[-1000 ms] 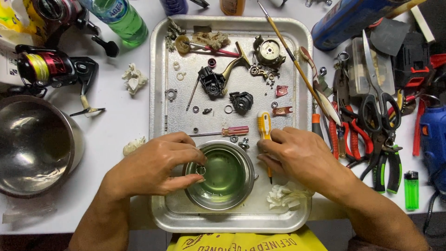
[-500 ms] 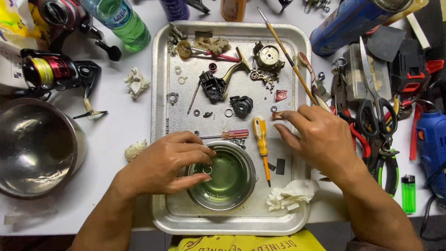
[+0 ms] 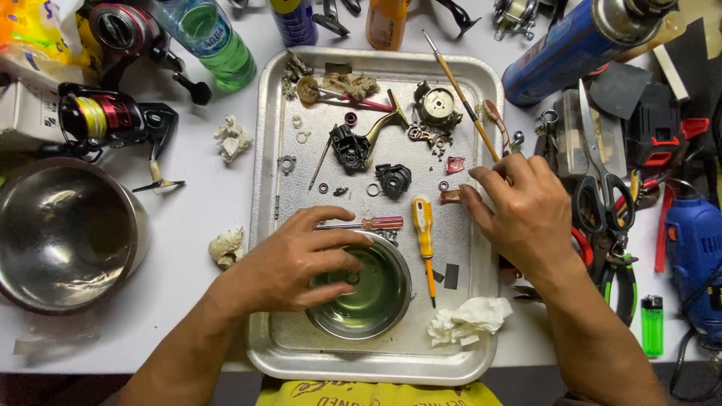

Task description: Cleaning fishing reel parts with a toothbrush and cutting a custom washer from a sheet of material using scissors.

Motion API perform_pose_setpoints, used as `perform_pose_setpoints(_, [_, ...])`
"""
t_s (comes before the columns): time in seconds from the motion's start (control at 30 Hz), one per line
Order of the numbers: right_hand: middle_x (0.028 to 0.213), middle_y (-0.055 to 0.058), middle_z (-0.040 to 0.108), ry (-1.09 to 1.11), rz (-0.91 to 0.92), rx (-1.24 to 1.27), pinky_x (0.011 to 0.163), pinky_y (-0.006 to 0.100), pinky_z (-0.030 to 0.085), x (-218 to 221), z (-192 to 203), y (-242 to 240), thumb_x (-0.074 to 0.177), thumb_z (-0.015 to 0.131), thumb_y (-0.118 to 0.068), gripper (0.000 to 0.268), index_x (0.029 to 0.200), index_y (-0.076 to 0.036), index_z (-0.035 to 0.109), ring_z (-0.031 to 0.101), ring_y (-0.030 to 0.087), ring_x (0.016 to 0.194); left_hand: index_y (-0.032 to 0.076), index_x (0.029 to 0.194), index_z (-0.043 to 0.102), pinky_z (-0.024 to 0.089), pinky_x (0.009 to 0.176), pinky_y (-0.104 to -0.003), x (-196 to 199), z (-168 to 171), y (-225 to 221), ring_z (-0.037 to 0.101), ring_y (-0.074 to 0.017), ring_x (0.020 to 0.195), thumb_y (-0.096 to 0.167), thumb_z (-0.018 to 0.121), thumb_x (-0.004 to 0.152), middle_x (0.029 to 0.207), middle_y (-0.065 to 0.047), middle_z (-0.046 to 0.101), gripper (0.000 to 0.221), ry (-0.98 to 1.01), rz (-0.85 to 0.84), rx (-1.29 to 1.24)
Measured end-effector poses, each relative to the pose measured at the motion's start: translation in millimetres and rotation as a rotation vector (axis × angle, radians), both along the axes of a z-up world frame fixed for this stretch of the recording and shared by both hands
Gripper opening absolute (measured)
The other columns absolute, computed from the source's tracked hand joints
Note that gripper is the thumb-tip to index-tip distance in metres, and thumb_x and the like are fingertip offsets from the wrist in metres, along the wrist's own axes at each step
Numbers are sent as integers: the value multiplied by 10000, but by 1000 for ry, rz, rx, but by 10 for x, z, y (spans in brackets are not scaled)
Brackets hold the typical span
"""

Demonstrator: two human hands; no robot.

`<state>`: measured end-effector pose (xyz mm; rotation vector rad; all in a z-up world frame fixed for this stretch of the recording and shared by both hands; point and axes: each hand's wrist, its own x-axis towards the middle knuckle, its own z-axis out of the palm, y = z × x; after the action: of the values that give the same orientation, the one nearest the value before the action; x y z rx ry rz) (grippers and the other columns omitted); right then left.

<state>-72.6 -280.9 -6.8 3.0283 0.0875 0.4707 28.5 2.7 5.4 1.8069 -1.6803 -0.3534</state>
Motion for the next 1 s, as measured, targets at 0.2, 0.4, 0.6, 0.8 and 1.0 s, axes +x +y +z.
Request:
perform_pose_setpoints(0.2, [901,101,540,11,-6,93,611,345,426,41,-43,21,849,702,-317,269,990,-90,673,463,229,783,112,963,615,410,912,-520,-53,-5,28,435,-347,1159,303,716,760,1205,-144,533,297,-112,29,-5])
perform_pose_setpoints(0.4, [926,139,542,-102,44,163,679,383,414,70,-26,34,868,698,-238,212,973,-53,684,486,272,825,100,910,644,405,929,-542,-34,-28,49,407,-394,1200,280,710,764,1310,-176,466,241,-96,32,7])
perform_pose_setpoints(0.6, [903,149,535,-108,92,277,623,355,409,41,16,133,846,714,-168,190,967,-26,681,467,274,801,82,849,613,381,957,-534,-13,60,46,395,-389,1233,250,684,799,1412,-136,362,189,-48,16,-15])
perform_pose_setpoints(0.8, [850,149,564,-163,230,243,657,360,408,36,87,261,846,720,-173,175,917,-19,676,495,262,773,95,755,562,363,965,-556,-62,7,84,372,-384,1242,396,696,757,1293,-188,484,330,-117,51,9])
perform_pose_setpoints(1.0, [906,152,587,-129,292,213,693,394,412,61,104,267,829,734,-175,184,940,-39,679,503,273,752,32,904,586,430,907,-490,-196,150,17,506,-354,984,120,534,913,926,-130,561,102,-105,5,-245])
